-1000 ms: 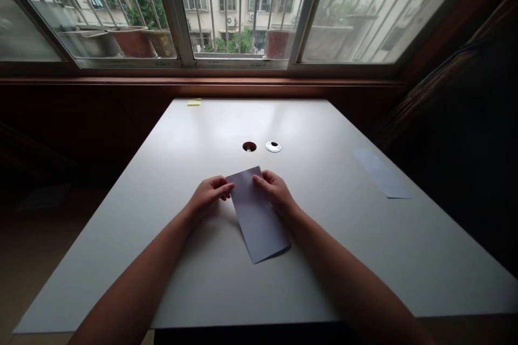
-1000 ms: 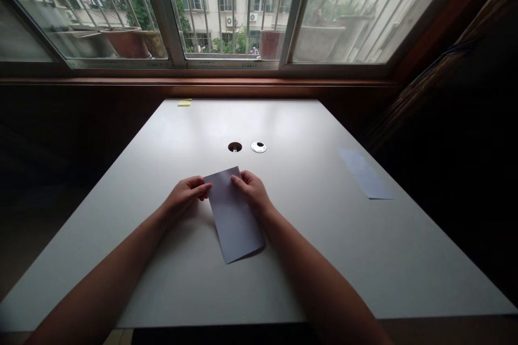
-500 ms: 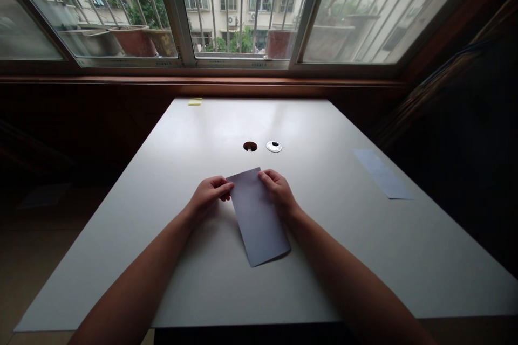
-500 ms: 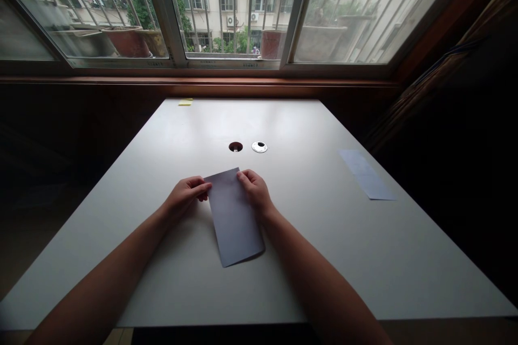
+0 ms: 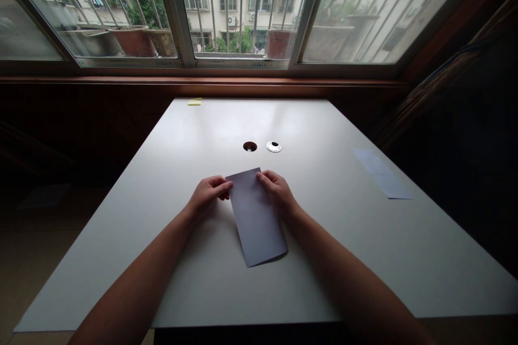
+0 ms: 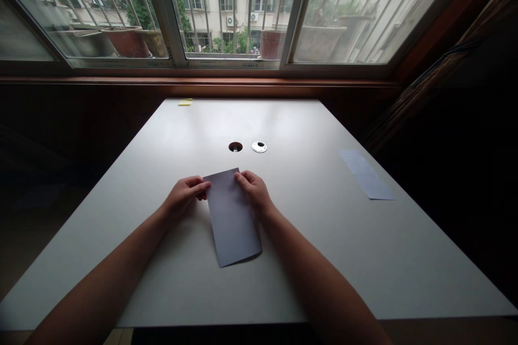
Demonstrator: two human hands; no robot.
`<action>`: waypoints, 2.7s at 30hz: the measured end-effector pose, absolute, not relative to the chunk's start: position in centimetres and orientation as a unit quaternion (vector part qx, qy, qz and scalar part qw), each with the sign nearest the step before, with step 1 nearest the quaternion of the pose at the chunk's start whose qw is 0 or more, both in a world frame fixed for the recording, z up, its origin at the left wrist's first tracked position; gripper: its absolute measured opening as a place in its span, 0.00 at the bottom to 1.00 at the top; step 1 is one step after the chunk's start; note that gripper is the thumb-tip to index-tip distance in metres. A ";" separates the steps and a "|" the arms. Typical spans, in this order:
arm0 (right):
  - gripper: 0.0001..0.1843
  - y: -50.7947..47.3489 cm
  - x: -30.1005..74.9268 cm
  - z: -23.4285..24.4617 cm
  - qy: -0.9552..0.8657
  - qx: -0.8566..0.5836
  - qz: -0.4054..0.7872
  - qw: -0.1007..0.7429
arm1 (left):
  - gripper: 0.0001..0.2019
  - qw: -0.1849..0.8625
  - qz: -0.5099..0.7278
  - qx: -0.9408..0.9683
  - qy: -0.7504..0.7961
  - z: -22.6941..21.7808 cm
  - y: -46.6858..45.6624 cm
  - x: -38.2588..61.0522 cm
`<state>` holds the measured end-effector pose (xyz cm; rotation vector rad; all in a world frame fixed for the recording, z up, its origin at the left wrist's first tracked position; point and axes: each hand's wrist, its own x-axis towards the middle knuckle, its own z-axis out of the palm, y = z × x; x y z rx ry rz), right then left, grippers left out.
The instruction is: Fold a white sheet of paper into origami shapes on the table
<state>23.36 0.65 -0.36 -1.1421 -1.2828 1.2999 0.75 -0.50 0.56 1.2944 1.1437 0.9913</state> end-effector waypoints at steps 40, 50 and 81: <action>0.24 -0.1 22.4 0.8 -0.414 -0.380 0.715 0.415 | 0.17 0.571 0.371 0.558 0.474 0.8 -0.6 0.9; 0.20 0.8 22.9 -0.7 -0.446 -0.425 0.602 0.509 | 0.15 0.522 0.426 0.550 0.493 0.8 -0.7 1.0; 0.17 1.1 22.9 -1.6 -0.469 -0.425 0.588 0.504 | 0.16 0.495 0.441 0.553 0.505 0.5 -0.3 0.4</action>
